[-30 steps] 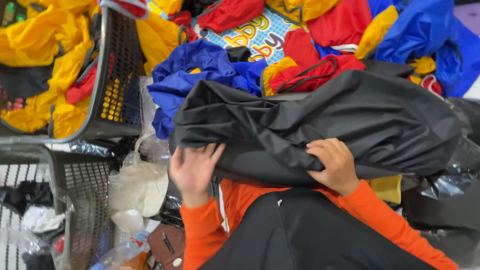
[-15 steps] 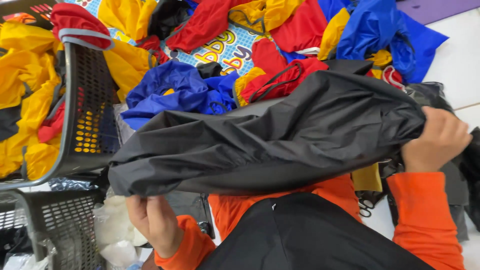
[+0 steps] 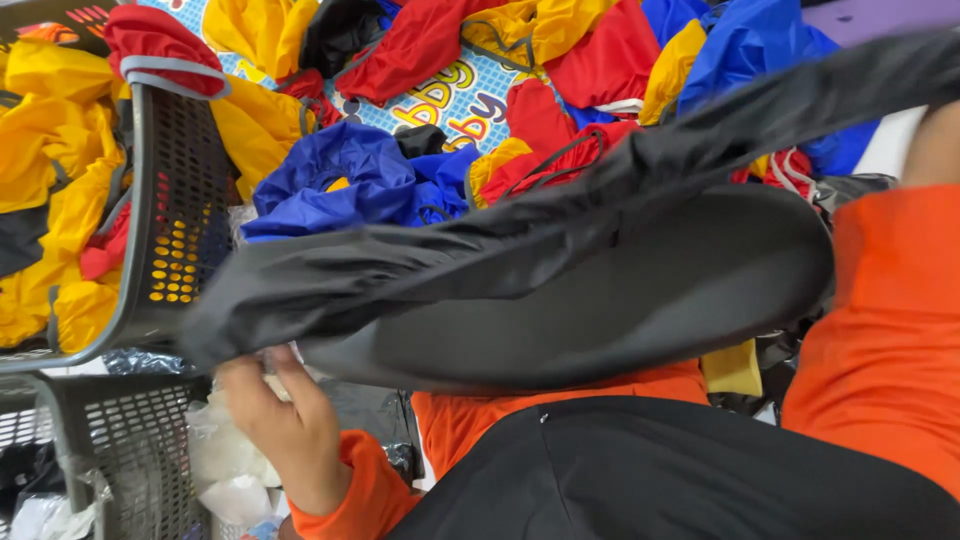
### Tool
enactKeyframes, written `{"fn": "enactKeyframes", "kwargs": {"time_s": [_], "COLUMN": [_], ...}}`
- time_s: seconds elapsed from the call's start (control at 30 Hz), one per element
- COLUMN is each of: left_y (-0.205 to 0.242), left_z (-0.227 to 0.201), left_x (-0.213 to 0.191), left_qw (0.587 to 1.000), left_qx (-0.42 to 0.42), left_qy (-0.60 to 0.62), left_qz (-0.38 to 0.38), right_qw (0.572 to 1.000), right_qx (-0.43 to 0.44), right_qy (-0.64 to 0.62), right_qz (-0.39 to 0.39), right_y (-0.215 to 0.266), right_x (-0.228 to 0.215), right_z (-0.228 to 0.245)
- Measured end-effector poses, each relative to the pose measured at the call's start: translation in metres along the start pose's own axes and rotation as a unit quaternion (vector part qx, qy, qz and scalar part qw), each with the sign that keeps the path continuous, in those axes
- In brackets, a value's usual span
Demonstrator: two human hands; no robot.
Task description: Cleaning a black seat cover with a sponge and trimming loose threads from red and white fabric covers using scissors.
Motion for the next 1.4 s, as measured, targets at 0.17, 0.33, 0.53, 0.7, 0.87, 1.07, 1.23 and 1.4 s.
{"fn": "enactKeyframes", "kwargs": {"time_s": [0.17,0.33,0.53,0.7,0.87,1.07,1.23,1.4], "left_y": [-0.006,0.024,0.036,0.028,0.083,0.093,0.088,0.092], "left_z": [0.035,0.083,0.046,-0.057,-0.104,-0.111,-0.108,-0.112], "left_x": [-0.006,0.023,0.033,0.047,0.135,0.165,0.157,0.166], "left_qw": [0.953,0.918,0.939,0.974,0.866,0.826,0.842,0.885], "left_qx": [0.056,0.035,0.04,0.186,0.29,0.263,0.256,0.372], "left_qy": [-0.295,-0.386,-0.324,0.026,0.161,0.18,0.164,0.09], "left_qz": [-0.036,0.087,0.11,0.13,0.374,0.466,0.446,0.264], "right_qw": [0.994,0.973,0.97,0.919,0.9,0.934,0.924,0.946], "right_qx": [0.075,0.143,-0.072,-0.173,-0.216,-0.251,-0.211,-0.259], "right_qy": [-0.028,-0.035,0.066,-0.132,-0.167,0.011,0.059,-0.183], "right_qz": [0.079,0.176,0.223,0.329,0.34,0.253,0.313,0.075], "right_y": [0.019,0.058,0.072,0.119,0.141,0.133,0.137,0.136], "right_x": [-0.001,-0.029,-0.035,0.044,0.093,0.132,0.149,0.084], "right_z": [0.003,-0.003,0.206,0.301,0.306,0.306,0.297,0.334]}}
Point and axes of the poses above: each hand's wrist, its own y-axis away from the middle knuckle, its own x-axis out of the palm, z = x × y, the point moved 7 cm from there along -y, towards the middle knuckle, and after that the axes turned 12 degrees about -y, right-handed, at the moved point
